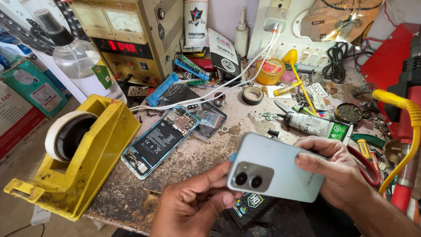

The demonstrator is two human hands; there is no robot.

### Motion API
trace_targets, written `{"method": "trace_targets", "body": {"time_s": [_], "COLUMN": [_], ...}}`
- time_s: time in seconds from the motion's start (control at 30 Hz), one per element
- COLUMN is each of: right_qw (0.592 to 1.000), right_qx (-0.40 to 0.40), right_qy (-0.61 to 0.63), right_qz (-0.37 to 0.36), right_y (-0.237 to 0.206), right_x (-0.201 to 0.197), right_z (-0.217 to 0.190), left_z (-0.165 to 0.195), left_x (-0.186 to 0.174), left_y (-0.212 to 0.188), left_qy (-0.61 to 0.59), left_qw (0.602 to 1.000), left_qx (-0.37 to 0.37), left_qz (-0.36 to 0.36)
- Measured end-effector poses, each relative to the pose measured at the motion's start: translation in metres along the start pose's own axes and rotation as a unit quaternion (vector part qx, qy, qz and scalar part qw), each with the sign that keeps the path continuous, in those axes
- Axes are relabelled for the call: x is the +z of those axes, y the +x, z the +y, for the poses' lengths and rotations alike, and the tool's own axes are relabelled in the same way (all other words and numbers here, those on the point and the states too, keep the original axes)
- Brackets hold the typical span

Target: The person holds a smartphone and presses a light blue back cover onto its rear, working around the edges and camera module with their fingers to seat the cover, then turns the phone over and places it into a printed box on the workbench.

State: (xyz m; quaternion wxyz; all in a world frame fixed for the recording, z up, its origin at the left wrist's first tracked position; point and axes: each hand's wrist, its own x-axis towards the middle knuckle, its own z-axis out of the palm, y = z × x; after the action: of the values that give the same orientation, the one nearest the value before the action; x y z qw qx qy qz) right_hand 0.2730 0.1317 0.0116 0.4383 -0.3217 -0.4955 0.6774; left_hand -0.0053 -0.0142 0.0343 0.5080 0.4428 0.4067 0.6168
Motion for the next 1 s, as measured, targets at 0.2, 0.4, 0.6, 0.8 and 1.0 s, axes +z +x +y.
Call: {"method": "trace_targets", "body": {"time_s": [0.2,0.4,0.6,0.8,1.0], "right_qw": [1.000,1.000,1.000,0.999,0.991], "right_qx": [0.007,0.007,0.010,0.034,0.121], "right_qy": [0.011,0.018,0.018,0.005,-0.029], "right_qz": [0.003,0.007,0.013,0.012,-0.046], "right_y": [0.000,0.001,0.000,0.000,0.001], "right_x": [-0.003,-0.005,-0.004,0.006,0.025], "right_z": [0.001,0.002,0.003,-0.003,-0.012], "left_z": [0.006,-0.008,-0.013,0.000,-0.002], "left_x": [0.004,-0.009,-0.013,0.012,0.019], "left_y": [0.005,0.003,-0.002,0.002,0.010], "left_qy": [0.020,0.134,0.162,0.287,0.341], "left_qw": [0.990,0.969,0.980,0.957,0.933], "left_qx": [-0.082,-0.113,0.023,-0.009,-0.008], "left_qz": [0.111,0.174,0.113,0.032,0.110]}}
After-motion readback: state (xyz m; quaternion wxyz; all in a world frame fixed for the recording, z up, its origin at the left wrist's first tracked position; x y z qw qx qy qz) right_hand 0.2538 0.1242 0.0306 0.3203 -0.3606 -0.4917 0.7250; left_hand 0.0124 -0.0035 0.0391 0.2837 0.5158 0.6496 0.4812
